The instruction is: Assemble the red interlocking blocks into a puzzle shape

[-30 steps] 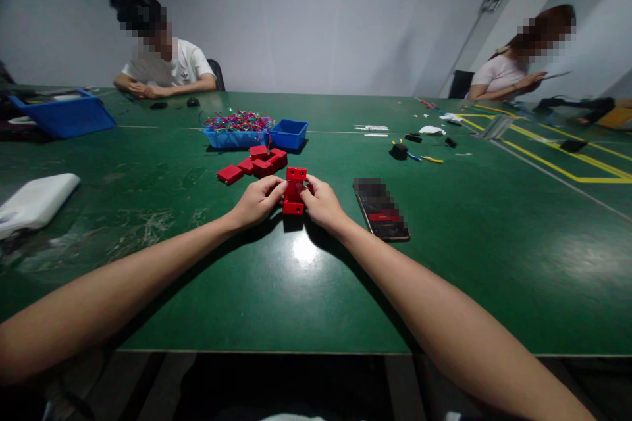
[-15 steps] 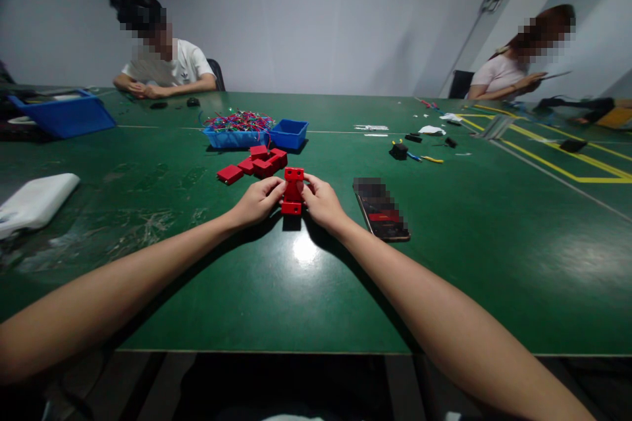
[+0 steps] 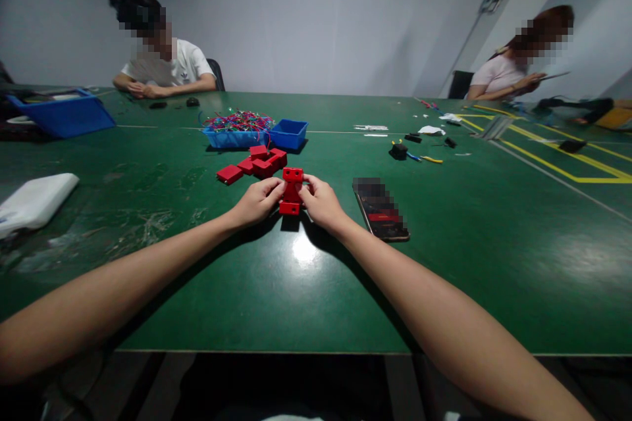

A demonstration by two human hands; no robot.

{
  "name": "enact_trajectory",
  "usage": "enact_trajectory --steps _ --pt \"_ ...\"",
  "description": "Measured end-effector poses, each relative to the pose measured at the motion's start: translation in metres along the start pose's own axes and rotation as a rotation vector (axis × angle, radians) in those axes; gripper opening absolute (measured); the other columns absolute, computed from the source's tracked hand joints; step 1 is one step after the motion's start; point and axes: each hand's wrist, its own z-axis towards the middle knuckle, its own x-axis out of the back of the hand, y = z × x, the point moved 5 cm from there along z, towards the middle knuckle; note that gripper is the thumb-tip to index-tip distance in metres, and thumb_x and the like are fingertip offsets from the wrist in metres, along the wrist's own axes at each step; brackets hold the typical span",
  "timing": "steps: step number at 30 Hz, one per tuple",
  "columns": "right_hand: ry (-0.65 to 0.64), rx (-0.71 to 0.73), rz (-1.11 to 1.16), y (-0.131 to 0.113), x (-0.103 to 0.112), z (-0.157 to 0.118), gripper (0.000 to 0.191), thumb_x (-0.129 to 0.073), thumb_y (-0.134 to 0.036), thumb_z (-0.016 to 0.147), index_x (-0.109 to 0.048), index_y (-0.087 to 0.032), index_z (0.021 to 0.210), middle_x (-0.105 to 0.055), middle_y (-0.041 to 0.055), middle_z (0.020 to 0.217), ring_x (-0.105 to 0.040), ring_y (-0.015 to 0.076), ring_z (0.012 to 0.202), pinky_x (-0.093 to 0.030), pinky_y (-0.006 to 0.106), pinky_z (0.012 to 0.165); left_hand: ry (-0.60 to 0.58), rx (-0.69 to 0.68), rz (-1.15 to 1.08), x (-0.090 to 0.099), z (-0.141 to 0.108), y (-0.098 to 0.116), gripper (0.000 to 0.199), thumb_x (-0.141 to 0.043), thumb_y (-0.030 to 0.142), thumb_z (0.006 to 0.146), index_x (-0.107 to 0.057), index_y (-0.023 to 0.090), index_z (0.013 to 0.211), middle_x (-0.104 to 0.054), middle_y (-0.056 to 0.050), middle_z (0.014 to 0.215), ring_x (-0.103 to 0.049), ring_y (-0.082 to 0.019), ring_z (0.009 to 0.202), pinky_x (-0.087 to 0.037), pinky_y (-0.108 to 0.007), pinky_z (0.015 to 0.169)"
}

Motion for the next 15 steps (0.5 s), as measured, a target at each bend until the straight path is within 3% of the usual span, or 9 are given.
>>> enact_trajectory --steps 9,15 --pt "0.001 -0.007 0.032 -0.0078 -0.0027 -0.0035 0.034 -0.059 -0.034 0.088 -0.064 -0.016 0.117 -0.074 0.0045 0.091 -0.068 0.0174 0.078 -0.053 0.03 0.074 0.032 -0.028 0.018 0.0036 -0.002 0.0068 0.033 -0.045 0.038 0.096 -0.066 0.016 0.088 -0.07 -0.005 0.082 -0.064 -0.017 0.074 -0.05 -0.028 0.072" --pt "0.009 0.015 -0.015 -0.0031 -0.0015 -0.002 0.038 -0.06 -0.038 0.089 -0.063 -0.018 0.122 -0.075 0.0047 0.094 -0.069 0.0177 0.08 -0.053 0.03 0.074 -0.005 0.005 -0.053 0.0005 -0.001 0.0026 0.034 -0.043 0.041 0.096 -0.064 0.016 0.088 -0.068 -0.004 0.082 -0.062 -0.016 0.069 -0.05 -0.026 0.067"
